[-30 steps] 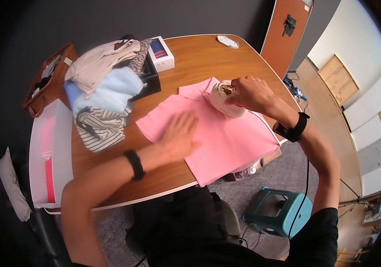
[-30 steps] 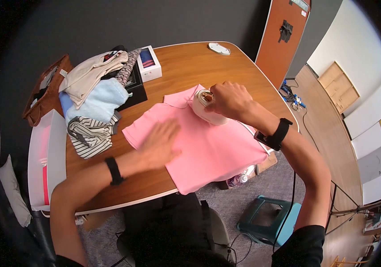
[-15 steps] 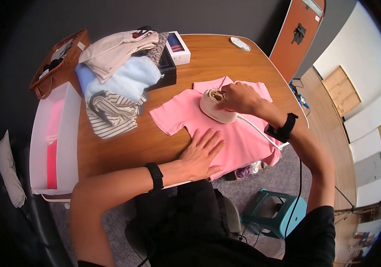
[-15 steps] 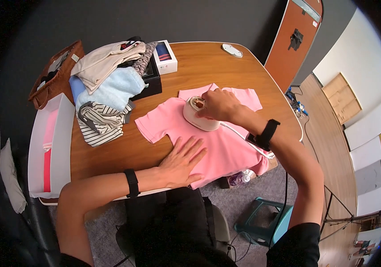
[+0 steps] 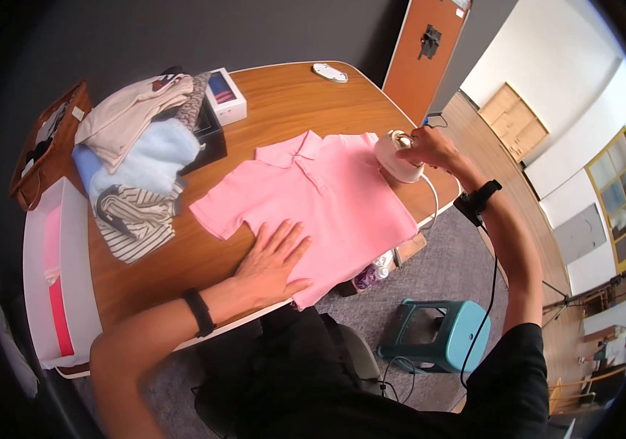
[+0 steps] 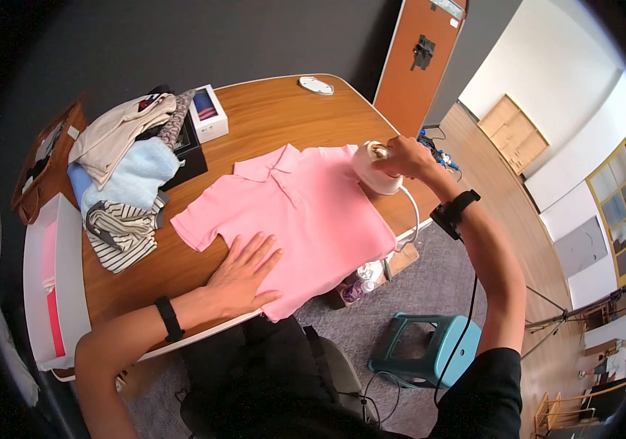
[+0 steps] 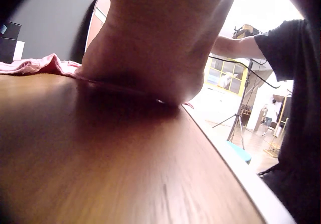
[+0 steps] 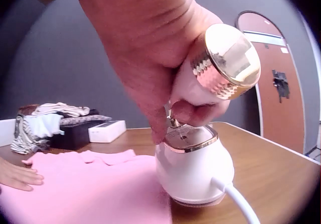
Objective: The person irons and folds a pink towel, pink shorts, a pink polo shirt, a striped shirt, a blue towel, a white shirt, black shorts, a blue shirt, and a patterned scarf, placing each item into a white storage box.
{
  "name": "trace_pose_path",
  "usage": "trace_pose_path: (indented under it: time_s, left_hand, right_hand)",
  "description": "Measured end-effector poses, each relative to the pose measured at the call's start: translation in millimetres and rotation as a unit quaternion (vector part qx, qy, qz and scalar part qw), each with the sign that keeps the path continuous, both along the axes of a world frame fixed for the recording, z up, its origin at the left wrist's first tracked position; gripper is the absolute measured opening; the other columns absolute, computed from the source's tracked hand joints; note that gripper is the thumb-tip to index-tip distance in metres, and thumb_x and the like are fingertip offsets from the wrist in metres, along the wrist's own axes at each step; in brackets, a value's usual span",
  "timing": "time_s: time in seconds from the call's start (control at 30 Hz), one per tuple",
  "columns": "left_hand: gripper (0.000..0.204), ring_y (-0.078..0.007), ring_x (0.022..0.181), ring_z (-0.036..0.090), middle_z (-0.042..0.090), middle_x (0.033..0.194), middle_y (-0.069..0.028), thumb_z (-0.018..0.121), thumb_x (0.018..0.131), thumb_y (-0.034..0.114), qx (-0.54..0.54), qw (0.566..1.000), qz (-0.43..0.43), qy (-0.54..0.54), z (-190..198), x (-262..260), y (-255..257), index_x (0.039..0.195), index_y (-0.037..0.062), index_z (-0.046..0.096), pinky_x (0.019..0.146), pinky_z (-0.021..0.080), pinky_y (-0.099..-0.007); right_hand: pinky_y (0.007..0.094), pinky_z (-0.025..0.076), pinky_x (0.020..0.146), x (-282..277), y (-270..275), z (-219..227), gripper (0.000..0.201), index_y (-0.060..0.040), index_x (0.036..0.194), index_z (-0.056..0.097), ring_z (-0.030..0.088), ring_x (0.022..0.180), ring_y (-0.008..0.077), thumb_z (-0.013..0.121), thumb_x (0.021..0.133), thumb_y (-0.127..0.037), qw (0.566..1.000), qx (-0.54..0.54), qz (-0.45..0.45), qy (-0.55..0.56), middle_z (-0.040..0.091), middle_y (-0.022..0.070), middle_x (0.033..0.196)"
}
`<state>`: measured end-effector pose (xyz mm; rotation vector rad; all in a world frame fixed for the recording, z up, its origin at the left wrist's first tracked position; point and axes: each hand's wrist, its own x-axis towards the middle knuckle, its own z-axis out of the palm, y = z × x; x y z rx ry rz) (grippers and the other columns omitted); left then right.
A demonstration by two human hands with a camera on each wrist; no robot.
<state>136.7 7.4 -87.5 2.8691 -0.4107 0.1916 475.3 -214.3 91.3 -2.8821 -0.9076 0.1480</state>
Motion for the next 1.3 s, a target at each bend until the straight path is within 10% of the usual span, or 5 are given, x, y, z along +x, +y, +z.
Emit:
trace_pose_path:
  time_s: [0.5,0.7,0.9,1.13,1.3]
  left_hand:
    - [0.088,-0.0388,0.156,0.023,0.025,0.17,-0.0164,0.069,0.09,0.034,0.267,0.96,-0.081,-0.022,18,-45,-47,0.162,0.0034,0.029,0.123,0.021,-0.0647]
    - [0.062,-0.0382,0.149,0.036,0.036,0.166,-0.0127,0.056,0.095,0.027,0.265,0.955,-0.095,-0.09,11,-24,-68,0.155,0.0107,0.047,0.116,0.035,-0.062]
    - [0.045,-0.0387,0.13,0.055,0.056,0.148,-0.0174,0.056,0.095,0.024,0.191,0.953,-0.148,-0.182,11,-21,-70,0.133,0.0033,0.065,0.107,0.046,-0.0533]
    - [0.043,-0.0374,0.116,0.061,0.066,0.128,-0.0221,0.06,0.09,0.028,0.199,0.943,-0.177,-0.201,13,-15,-71,0.118,-0.0037,0.069,0.096,0.053,-0.0488]
    - [0.036,-0.03,0.108,0.067,0.07,0.116,-0.0163,0.062,0.085,0.019,0.077,0.974,-0.156,-0.146,26,-34,-68,0.112,-0.0034,0.07,0.083,0.058,-0.0382]
  right_hand:
    - [0.0392,0.056,0.056,104,-64,-39,0.058,0.0013,0.095,0.07,0.072,0.06,0.0259,0.085,0.078,-0.053,0.998,-0.039,-0.055,-0.02,0.072,0.0148,0.071]
    - [0.0455,0.052,0.079,38,-59,-62,0.046,-0.0054,0.108,0.064,0.067,0.102,0.0292,0.071,0.092,-0.048,0.898,0.014,0.131,-0.42,0.067,0.0131,0.107]
    - [0.0468,0.054,0.055,-61,-124,-130,0.061,-0.0028,0.083,0.074,0.067,0.057,0.0374,0.059,0.1,-0.06,0.996,-0.016,-0.091,-0.013,0.07,0.0182,0.072]
    - [0.0285,0.048,0.102,-99,-161,-193,0.062,0.0029,0.133,0.065,0.068,0.109,0.0197,0.067,0.099,-0.049,0.771,0.436,-0.13,0.446,0.073,0.0084,0.116]
    - [0.0311,0.052,0.096,-103,-177,-185,0.045,0.0058,0.133,0.062,0.069,0.102,0.0167,0.072,0.098,-0.02,0.766,0.425,-0.121,0.467,0.072,0.0057,0.116]
